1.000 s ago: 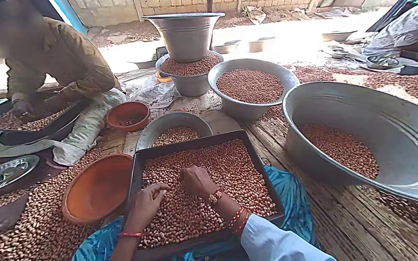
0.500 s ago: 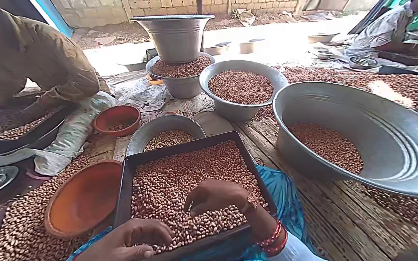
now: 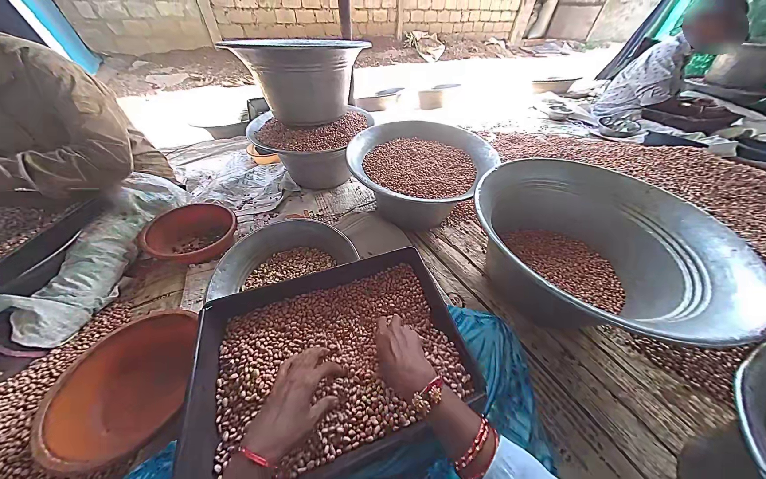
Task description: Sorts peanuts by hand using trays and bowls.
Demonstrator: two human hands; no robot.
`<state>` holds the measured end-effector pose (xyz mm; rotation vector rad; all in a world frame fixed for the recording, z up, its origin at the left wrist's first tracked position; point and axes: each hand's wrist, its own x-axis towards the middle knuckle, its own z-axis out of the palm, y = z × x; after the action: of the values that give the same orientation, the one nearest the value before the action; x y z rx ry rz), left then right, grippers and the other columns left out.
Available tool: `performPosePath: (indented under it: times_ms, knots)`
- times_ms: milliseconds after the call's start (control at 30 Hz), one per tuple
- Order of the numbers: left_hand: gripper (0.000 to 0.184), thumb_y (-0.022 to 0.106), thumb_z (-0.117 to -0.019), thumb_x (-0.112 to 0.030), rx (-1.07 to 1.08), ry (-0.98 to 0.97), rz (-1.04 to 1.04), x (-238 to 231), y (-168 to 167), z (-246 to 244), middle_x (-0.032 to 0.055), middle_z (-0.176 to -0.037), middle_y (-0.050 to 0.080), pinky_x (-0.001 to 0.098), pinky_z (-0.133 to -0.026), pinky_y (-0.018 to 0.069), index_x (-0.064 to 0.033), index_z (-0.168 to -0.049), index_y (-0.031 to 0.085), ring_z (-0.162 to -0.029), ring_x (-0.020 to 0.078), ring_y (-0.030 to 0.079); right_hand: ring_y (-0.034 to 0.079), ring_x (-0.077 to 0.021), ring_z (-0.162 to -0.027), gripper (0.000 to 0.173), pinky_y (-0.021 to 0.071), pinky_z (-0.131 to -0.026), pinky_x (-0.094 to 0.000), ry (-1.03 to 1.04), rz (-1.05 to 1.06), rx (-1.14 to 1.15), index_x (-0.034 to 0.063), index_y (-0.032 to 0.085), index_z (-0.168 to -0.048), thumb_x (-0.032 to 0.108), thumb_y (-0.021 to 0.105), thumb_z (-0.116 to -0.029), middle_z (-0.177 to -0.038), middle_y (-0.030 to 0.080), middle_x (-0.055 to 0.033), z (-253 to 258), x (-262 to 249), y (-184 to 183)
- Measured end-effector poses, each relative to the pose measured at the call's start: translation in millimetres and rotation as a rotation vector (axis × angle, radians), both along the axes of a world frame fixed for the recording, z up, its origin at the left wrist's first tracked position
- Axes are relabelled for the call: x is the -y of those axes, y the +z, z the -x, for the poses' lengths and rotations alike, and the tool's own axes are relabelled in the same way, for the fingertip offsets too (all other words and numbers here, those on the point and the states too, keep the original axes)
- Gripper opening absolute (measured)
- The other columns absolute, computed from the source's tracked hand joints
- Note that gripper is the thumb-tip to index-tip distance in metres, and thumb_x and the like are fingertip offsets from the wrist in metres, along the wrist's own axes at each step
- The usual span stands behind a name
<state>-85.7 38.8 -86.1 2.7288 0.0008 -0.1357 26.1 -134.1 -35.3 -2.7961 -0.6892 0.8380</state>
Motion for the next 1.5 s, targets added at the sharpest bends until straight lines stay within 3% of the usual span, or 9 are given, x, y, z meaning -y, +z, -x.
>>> performPosePath:
  times_ms: [167,300,433,500,567,767,1067,1300,1500]
  knots:
    - [0.044,0.08,-0.0856,-0.017,0.095,0.222,-0.063,-40,-11,7,0.0269,-0.146,0.054,0.0655,-0.116,0.0304,-0.0083,-0.128,0.071,-0.142,0.0475,0.045,0.061,-0.0359,-0.127,0.043,0.0496,-0.102,-0.0579,0.219,-0.436,-0.019,0.0144,0.058,-0.144,0.021,0.06,-0.1022,-0.14,0.062,-0.0176,-14,-5,1]
    - [0.046,0.075,-0.0906,-0.018,0.039,0.252,-0.042,-39,-9,10,0.0247,-0.153,0.048,0.0677,-0.118,0.0234,-0.01,-0.135,0.067,-0.148,0.0449,0.037,0.032,-0.0438,-0.151,0.06,0.0338,-0.116,-0.0614,-0.071,-0.299,0.148,0.0079,0.044,-0.155,0.025,0.063,-0.1005,-0.164,0.032,-0.0256,-67,2,4]
    - [0.045,0.076,-0.0905,-0.02,0.073,0.239,-0.031,-40,-13,9,0.0264,-0.152,0.048,0.0671,-0.119,0.0221,-0.0094,-0.134,0.068,-0.148,0.0449,0.037,0.036,-0.0439,-0.149,0.062,0.0403,-0.115,-0.054,-0.142,-0.2,0.242,-0.0001,0.04,-0.155,0.015,0.062,-0.0984,-0.161,0.031,-0.0309,-93,0,-19]
    - [0.045,0.076,-0.0908,-0.021,0.059,0.238,-0.037,-42,-13,9,0.0255,-0.153,0.048,0.066,-0.12,0.0217,-0.0102,-0.134,0.068,-0.148,0.0438,0.037,0.02,-0.0501,-0.155,0.067,0.0242,-0.121,-0.0649,-0.102,-0.164,0.201,0.0014,0.031,-0.16,0.014,0.057,-0.1001,-0.165,0.02,-0.0345,-75,-14,-29]
    - [0.046,0.076,-0.0904,-0.021,0.047,0.239,-0.026,-43,-13,9,0.0251,-0.153,0.048,0.0655,-0.12,0.0219,-0.0107,-0.134,0.068,-0.149,0.0433,0.037,0.015,-0.0556,-0.154,0.07,0.0252,-0.116,-0.0732,-0.033,-0.165,0.12,0.0086,0.028,-0.164,0.011,0.057,-0.1002,-0.168,0.013,-0.0328,-45,-27,-31]
    - [0.045,0.077,-0.0889,-0.019,0.083,0.229,0.014,-47,-17,11,0.0288,-0.15,0.049,0.0677,-0.118,0.0235,-0.0081,-0.132,0.069,-0.147,0.047,0.038,0.053,-0.0354,-0.138,0.048,0.0466,-0.107,-0.0579,0.306,-0.401,-0.105,0.0157,0.054,-0.15,0.023,0.06,-0.1028,-0.157,0.048,-0.0151,1,-28,-12]
    - [0.045,0.078,-0.0878,-0.022,0.122,0.22,-0.003,-48,-22,11,0.0282,-0.15,0.05,0.0666,-0.117,0.0257,-0.0066,-0.13,0.07,-0.144,0.0473,0.041,0.059,-0.042,-0.126,0.043,0.0511,-0.098,-0.053,-0.167,0.081,0.09,-0.0067,0.043,-0.148,0.011,0.04,-0.1082,-0.141,0.053,-0.029,-48,11,4]
    - [0.044,0.078,-0.0872,-0.02,0.13,0.236,0.034,-48,-24,13,0.0266,-0.15,0.051,0.0709,-0.115,0.0252,-0.0072,-0.129,0.071,-0.145,0.0476,0.04,0.069,-0.0355,-0.112,0.031,0.0517,-0.095,-0.0561,-0.002,-0.387,0.077,0.0079,0.064,-0.132,0.011,0.05,-0.1043,-0.117,0.072,-0.0182,-55,19,7]
    - [0.044,0.079,-0.0853,-0.022,0.171,0.238,0.034,-48,-25,13,0.0275,-0.148,0.052,0.0708,-0.114,0.0271,-0.0063,-0.126,0.072,-0.143,0.0482,0.043,0.066,-0.0385,-0.117,0.026,0.0505,-0.096,-0.056,-0.027,-0.218,0.274,0.0024,0.07,-0.119,0.014,0.053,-0.1032,-0.12,0.07,-0.0215,-114,15,-11]
